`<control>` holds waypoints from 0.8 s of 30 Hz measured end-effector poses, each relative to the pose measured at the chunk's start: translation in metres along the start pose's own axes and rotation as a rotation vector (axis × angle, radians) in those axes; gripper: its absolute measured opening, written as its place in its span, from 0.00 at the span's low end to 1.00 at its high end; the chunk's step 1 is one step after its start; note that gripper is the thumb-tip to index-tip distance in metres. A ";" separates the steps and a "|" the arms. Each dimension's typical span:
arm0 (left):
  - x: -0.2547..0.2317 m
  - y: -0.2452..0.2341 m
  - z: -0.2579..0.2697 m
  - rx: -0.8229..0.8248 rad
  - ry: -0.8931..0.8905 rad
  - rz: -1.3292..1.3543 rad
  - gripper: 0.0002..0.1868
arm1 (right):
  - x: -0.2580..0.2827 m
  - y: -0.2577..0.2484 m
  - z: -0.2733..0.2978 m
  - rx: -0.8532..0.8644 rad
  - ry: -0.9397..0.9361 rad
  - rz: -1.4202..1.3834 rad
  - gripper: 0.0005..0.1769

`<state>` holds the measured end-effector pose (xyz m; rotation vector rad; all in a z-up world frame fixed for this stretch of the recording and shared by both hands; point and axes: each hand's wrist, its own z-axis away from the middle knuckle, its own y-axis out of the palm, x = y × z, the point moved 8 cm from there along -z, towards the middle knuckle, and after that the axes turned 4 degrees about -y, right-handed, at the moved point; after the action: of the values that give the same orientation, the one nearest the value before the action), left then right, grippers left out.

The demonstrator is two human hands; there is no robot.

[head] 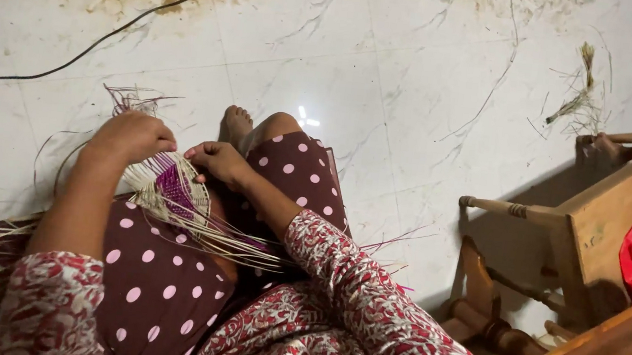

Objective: Weaving thin colored fibers together to create a patterned mat or basket.

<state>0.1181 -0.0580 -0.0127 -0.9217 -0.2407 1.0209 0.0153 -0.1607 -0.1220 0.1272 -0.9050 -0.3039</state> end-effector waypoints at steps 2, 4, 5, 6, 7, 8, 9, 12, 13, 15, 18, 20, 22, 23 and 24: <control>0.007 0.004 -0.004 0.004 -0.009 -0.008 0.15 | 0.006 0.001 0.002 0.024 -0.013 0.021 0.13; 0.016 0.013 -0.008 0.009 -0.020 -0.016 0.15 | 0.002 0.003 -0.004 0.050 -0.024 0.041 0.15; 0.016 0.017 -0.010 -0.027 0.044 -0.136 0.15 | -0.003 0.004 -0.011 0.058 -0.032 0.069 0.13; 0.015 0.022 -0.011 -0.064 0.107 -0.255 0.16 | -0.009 0.004 -0.019 0.066 -0.040 0.098 0.12; 0.017 0.032 -0.014 -0.060 0.109 -0.254 0.16 | -0.010 0.002 -0.023 0.064 -0.036 0.097 0.12; 0.009 0.032 -0.013 -0.208 0.241 -0.309 0.13 | -0.011 0.001 -0.028 0.065 -0.040 0.190 0.12; 0.004 0.034 -0.004 -0.355 0.360 -0.360 0.13 | -0.014 0.005 -0.032 0.078 -0.040 0.283 0.12; 0.002 0.040 -0.001 -0.441 0.475 -0.420 0.06 | -0.001 0.006 -0.024 0.061 0.003 0.256 0.10; 0.005 0.049 -0.008 -0.427 0.452 -0.415 0.06 | -0.002 0.004 -0.025 0.086 0.015 0.255 0.10; 0.011 0.057 -0.011 -0.628 0.466 -0.389 0.05 | -0.007 -0.001 -0.029 0.069 0.070 0.196 0.11; 0.024 0.072 -0.025 -0.667 0.371 -0.353 0.04 | 0.003 0.004 -0.024 0.109 0.142 0.156 0.12; 0.026 0.079 -0.029 -0.671 0.340 -0.337 0.04 | -0.001 0.010 -0.023 0.130 0.187 0.113 0.12; 0.024 0.081 -0.035 -0.681 0.325 -0.318 0.04 | 0.000 0.011 -0.024 0.136 0.227 0.070 0.13; 0.023 0.081 -0.034 -0.715 0.312 -0.315 0.04 | -0.001 0.013 -0.023 0.156 0.261 0.045 0.13; 0.021 0.080 -0.033 -0.750 0.299 -0.313 0.05 | -0.001 0.013 -0.022 0.176 0.295 0.021 0.13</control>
<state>0.0979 -0.0432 -0.0984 -1.6382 -0.5150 0.4782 0.0349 -0.1482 -0.1334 0.3166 -0.6387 -0.1791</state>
